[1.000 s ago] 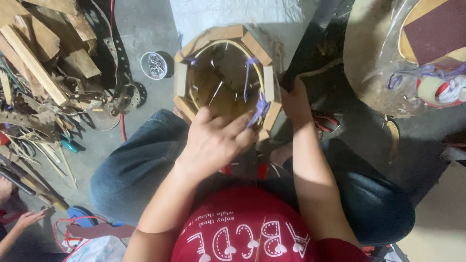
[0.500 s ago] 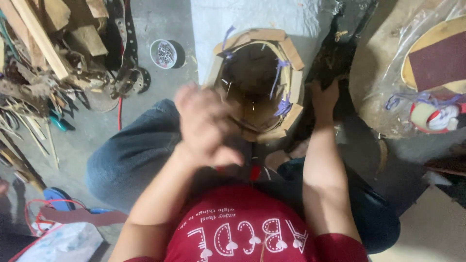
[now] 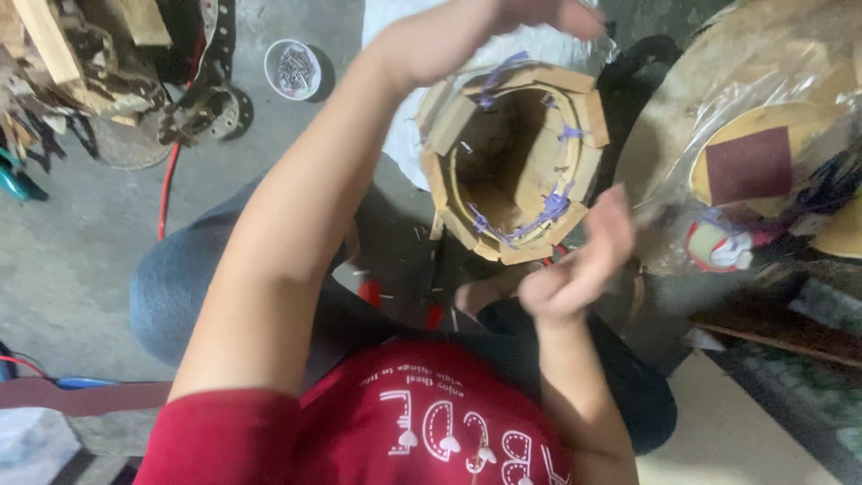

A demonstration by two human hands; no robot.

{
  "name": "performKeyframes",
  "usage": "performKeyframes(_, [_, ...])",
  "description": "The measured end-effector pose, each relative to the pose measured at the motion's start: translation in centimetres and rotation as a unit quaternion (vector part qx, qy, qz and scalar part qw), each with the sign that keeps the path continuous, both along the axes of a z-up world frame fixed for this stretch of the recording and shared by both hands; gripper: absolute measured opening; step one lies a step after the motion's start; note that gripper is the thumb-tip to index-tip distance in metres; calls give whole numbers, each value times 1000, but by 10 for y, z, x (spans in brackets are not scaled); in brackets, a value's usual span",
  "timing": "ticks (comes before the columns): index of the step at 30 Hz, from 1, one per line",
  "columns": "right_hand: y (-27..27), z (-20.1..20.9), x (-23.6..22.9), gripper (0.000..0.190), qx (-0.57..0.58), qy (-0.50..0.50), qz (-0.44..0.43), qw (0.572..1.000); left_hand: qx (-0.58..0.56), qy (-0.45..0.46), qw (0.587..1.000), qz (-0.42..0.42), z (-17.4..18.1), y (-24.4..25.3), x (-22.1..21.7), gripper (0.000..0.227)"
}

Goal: The person sands a small wooden box with sandpaper, then uses a knife to scrape or trim the edges. They continue sanding different sides of the box and inspect it by turning it over.

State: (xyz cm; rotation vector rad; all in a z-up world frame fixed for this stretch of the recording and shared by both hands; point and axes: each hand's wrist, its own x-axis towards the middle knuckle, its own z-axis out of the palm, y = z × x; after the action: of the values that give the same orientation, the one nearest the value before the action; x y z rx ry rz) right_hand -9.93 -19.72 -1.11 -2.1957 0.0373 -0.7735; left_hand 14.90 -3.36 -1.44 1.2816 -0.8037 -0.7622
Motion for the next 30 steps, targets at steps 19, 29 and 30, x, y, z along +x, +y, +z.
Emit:
performKeyframes(19, [54,-6,28,56,-138,-112,-12,984,52,-100,986,-125,9,-22,-6,140])
performKeyframes(29, [57,-17,21,48,-146,-109,-32,983,-184,-182,965,-35,-13,-22,-13,73])
performKeyframes(30, [55,-21,21,49,-146,-124,-32,981,-192,-187,963,-25,-11,-19,-12,63])
